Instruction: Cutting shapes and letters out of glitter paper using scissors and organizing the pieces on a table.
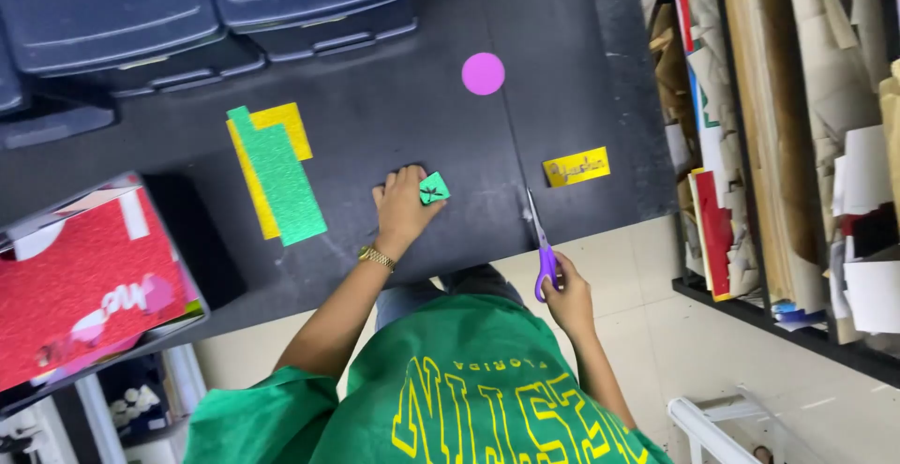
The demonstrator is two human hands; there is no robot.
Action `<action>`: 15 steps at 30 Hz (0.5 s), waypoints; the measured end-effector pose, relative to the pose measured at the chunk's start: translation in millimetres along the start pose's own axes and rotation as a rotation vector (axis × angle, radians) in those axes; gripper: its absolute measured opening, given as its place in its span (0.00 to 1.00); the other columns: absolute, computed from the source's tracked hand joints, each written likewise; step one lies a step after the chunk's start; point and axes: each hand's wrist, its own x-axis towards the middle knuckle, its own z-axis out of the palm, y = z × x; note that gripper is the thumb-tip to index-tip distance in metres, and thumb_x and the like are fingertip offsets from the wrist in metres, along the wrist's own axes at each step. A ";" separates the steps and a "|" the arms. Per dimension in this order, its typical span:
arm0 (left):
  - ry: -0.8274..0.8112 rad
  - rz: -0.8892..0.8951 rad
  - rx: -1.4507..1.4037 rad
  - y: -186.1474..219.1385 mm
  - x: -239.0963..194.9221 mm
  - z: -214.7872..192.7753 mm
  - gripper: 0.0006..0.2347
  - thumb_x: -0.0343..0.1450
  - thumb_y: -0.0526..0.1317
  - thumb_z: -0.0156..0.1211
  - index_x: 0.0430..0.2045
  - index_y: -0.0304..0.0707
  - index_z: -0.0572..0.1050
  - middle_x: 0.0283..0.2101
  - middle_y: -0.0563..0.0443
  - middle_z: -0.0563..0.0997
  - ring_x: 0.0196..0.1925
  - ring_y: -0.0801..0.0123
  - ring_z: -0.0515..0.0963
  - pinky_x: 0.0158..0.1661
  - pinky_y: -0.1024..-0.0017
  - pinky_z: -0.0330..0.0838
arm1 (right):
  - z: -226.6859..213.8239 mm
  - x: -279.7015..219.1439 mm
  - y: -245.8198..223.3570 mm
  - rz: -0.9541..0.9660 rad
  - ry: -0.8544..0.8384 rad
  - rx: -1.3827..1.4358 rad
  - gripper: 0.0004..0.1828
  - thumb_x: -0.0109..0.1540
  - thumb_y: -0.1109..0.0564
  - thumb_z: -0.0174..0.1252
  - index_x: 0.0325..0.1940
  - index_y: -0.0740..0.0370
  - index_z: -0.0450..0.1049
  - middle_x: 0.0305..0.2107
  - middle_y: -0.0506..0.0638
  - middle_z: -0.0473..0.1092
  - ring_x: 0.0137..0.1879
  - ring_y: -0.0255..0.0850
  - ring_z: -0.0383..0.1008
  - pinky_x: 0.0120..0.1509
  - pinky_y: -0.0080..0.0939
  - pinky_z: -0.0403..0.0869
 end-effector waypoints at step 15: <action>0.182 0.288 0.018 174.0 32.3 110.2 0.38 0.60 0.67 0.63 0.63 0.54 0.63 0.61 0.55 0.70 0.60 0.62 0.71 0.53 0.51 0.64 | -69.8 14.1 65.7 -0.150 0.199 0.023 0.31 0.60 0.65 0.59 0.69 0.63 0.69 0.45 0.59 0.75 0.45 0.43 0.75 0.47 0.45 0.76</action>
